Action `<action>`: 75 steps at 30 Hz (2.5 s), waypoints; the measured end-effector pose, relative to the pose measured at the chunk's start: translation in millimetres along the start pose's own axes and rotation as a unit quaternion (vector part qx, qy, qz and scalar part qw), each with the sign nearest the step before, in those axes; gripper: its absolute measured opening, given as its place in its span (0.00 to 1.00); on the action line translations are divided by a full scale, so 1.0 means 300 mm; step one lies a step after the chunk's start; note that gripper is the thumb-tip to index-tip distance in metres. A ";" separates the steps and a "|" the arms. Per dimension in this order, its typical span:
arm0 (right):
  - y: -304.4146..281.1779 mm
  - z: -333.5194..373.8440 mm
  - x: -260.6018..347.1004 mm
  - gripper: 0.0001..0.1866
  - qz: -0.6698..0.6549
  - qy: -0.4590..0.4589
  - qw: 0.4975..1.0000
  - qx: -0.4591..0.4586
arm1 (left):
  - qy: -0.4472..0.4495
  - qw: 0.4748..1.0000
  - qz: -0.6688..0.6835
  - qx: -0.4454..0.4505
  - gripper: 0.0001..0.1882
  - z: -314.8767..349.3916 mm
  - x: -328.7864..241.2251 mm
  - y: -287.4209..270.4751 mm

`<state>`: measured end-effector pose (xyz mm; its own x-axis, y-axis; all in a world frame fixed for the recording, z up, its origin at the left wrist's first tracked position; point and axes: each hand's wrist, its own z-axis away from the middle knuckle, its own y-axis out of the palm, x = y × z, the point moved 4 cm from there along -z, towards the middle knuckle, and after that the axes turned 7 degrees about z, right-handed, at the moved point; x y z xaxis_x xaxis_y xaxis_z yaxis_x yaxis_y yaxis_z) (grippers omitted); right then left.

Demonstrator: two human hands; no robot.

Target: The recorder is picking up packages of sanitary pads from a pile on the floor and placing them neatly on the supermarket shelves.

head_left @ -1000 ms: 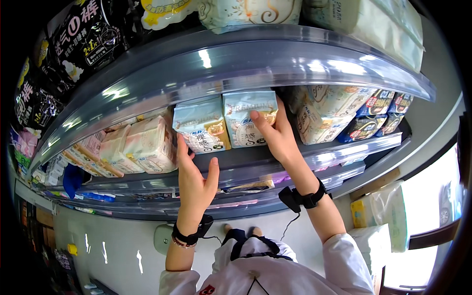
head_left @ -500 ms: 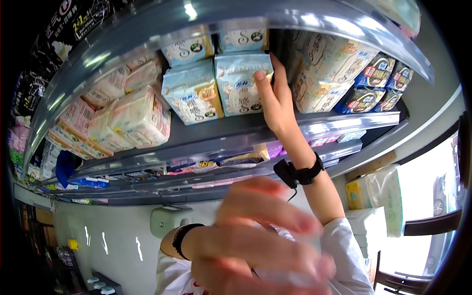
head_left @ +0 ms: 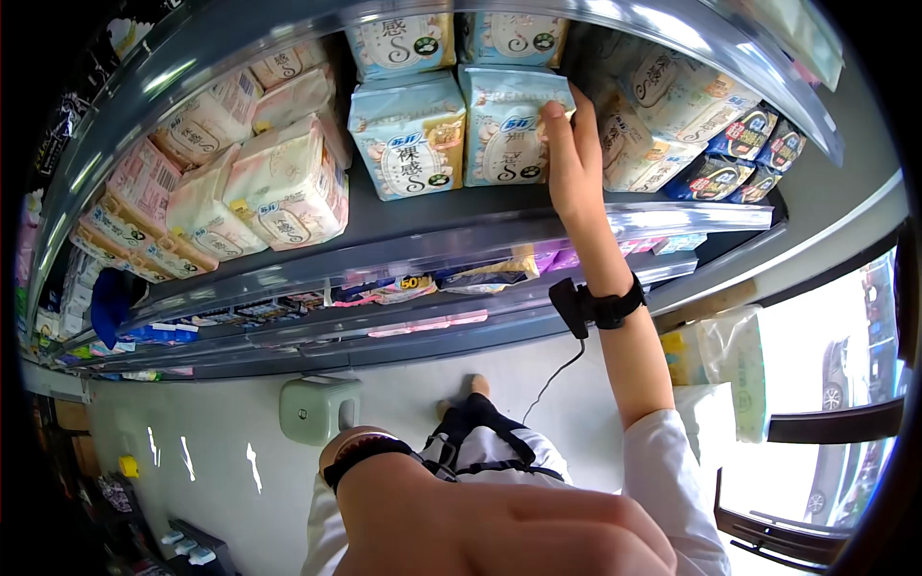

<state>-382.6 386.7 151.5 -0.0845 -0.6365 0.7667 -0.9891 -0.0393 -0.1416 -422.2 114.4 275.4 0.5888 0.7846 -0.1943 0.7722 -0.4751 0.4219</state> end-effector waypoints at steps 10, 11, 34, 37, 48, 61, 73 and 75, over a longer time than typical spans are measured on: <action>-0.025 0.023 0.029 0.35 0.011 -0.061 0.998 0.009 | -0.166 0.978 -0.116 -0.041 0.07 0.098 0.102 -0.281; -0.032 0.032 0.060 0.36 -0.001 -0.070 0.998 0.006 | -0.160 0.973 -0.164 0.015 0.08 0.099 0.115 -0.301; -0.583 0.030 -0.035 0.33 -0.111 -0.069 0.991 0.031 | -0.189 0.859 -0.467 -0.094 0.40 0.078 0.872 -0.341; -0.555 0.023 -0.044 0.34 -0.129 -0.065 0.989 0.025 | -0.189 0.883 -0.415 -0.116 0.40 0.052 0.894 -0.351; -0.499 0.041 -0.079 0.37 -0.178 -0.062 0.982 0.026 | -0.162 0.893 -0.392 -0.150 0.38 -0.007 0.841 -0.485; -0.420 0.021 -0.140 0.49 -0.091 -0.083 0.988 0.093 | -0.124 0.874 -0.403 -0.241 0.33 -0.010 0.776 -0.361; -0.495 -0.154 0.016 0.47 -0.252 -0.080 0.958 0.113 | -0.148 0.866 -0.439 -0.189 0.36 -0.005 0.765 -0.333; -0.482 -0.159 0.023 0.47 -0.299 -0.064 0.942 0.138 | -0.147 0.866 -0.441 -0.187 0.39 0.010 0.772 -0.336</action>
<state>-245.8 424.6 207.1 0.5105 -0.5248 0.6812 -0.7854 -0.6071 0.1208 -362.9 342.9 185.2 -0.1116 0.6151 -0.7805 0.8538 0.4612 0.2414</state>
